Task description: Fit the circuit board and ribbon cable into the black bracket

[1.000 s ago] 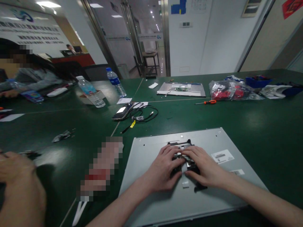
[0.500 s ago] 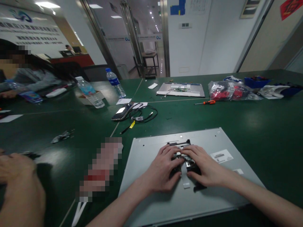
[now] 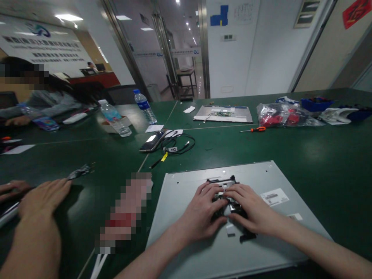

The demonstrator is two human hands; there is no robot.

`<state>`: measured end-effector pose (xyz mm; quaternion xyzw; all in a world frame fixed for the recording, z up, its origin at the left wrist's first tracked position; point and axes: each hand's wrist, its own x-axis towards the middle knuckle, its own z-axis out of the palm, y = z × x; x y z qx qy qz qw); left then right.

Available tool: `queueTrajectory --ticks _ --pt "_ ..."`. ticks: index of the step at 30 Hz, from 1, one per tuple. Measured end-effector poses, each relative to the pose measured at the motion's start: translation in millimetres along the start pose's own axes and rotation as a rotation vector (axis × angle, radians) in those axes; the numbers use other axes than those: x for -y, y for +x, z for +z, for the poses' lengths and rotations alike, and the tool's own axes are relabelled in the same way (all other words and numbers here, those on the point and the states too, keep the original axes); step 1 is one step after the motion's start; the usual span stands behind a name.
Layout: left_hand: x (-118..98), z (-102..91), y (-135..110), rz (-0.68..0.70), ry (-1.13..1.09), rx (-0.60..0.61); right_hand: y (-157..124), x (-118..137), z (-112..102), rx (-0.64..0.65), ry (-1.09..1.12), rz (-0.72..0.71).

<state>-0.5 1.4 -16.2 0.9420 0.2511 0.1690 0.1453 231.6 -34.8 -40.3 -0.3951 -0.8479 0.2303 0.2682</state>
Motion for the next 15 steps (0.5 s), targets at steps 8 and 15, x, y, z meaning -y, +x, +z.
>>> queueTrajectory --ticks 8,15 --pt "-1.1 -1.9 1.3 0.005 -0.019 -0.003 -0.3 4.9 -0.1 -0.004 0.005 0.021" --pt "1.4 0.7 0.5 0.017 -0.016 -0.030 -1.4 4.9 0.5 -0.002 -0.003 0.030"
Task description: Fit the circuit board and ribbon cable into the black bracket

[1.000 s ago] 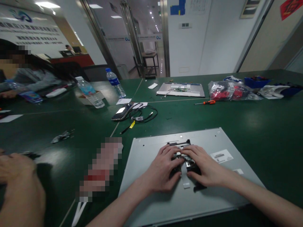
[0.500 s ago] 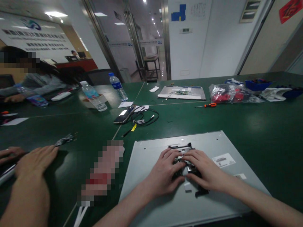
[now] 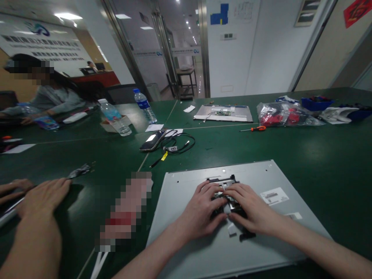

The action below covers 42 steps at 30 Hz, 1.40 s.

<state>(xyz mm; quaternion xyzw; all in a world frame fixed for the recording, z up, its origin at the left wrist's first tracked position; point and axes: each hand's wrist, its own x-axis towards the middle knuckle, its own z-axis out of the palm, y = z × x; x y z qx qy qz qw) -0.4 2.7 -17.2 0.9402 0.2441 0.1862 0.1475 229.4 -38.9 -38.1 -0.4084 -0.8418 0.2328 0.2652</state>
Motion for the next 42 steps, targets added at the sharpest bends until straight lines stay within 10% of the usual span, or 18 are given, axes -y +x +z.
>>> queueTrajectory --ticks 42 --pt "-1.9 0.9 2.1 -0.050 -0.038 -0.011 -0.5 -2.8 -9.9 -0.018 -0.016 -0.041"
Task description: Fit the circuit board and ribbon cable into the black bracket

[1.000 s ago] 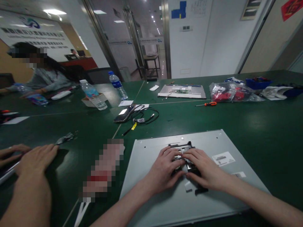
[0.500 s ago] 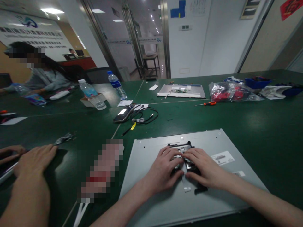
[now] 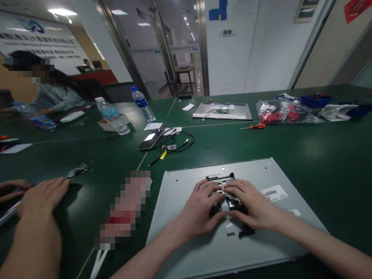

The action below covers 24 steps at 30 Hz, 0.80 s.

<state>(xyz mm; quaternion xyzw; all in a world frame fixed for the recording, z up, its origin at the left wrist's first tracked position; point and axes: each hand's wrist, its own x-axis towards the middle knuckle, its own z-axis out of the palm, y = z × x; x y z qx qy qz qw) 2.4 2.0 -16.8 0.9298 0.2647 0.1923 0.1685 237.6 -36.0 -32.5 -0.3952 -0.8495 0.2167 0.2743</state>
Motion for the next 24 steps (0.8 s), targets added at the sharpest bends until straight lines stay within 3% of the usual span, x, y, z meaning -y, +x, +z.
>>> queueTrajectory --ticks 3,9,17,24 --pt "0.5 0.4 -0.1 -0.008 0.001 0.012 -0.6 2.6 -2.0 -0.020 -0.003 -0.056" --pt "-0.7 -0.2 1.0 -0.014 -0.008 0.035 -1.3 8.2 1.0 0.086 -0.101 -0.206" --pt "-3.6 -2.7 1.9 -0.012 -0.020 0.059 1.5 8.5 1.9 0.142 -0.104 -0.218" --pt "-4.7 -4.0 2.7 -0.023 -0.031 0.076 -2.3 2.2 12.0 0.061 -0.098 -0.237"
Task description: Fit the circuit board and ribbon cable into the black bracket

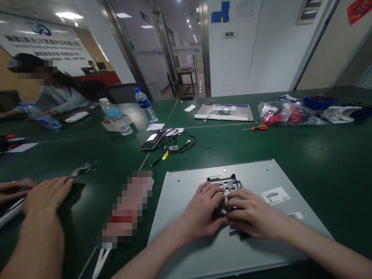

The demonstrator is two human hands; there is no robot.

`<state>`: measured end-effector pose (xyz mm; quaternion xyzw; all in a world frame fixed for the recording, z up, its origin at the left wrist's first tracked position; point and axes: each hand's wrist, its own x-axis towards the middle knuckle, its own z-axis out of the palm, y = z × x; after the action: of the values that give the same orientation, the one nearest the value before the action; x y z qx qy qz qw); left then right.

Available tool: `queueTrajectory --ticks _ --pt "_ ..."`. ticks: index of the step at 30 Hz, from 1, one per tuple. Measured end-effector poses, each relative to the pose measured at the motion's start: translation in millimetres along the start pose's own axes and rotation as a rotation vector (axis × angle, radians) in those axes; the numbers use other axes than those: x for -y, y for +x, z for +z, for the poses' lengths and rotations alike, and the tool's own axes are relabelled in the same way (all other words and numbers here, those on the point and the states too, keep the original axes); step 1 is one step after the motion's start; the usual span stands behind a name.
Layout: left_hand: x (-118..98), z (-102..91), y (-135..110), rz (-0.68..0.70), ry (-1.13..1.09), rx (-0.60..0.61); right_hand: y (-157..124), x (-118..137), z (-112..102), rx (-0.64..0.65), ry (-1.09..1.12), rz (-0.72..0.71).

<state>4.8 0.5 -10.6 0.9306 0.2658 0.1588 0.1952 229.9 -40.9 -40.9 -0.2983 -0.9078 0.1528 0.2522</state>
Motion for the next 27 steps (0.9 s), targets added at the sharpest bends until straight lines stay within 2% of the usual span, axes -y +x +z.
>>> queueTrajectory --ticks 13,27 --pt "2.9 1.6 -1.0 -0.006 -0.014 0.024 0.2 0.5 -5.7 0.000 0.074 0.025" --pt "-0.2 -0.6 0.9 -0.028 -0.006 0.055 3.3 2.3 -21.4 0.150 0.112 0.053"
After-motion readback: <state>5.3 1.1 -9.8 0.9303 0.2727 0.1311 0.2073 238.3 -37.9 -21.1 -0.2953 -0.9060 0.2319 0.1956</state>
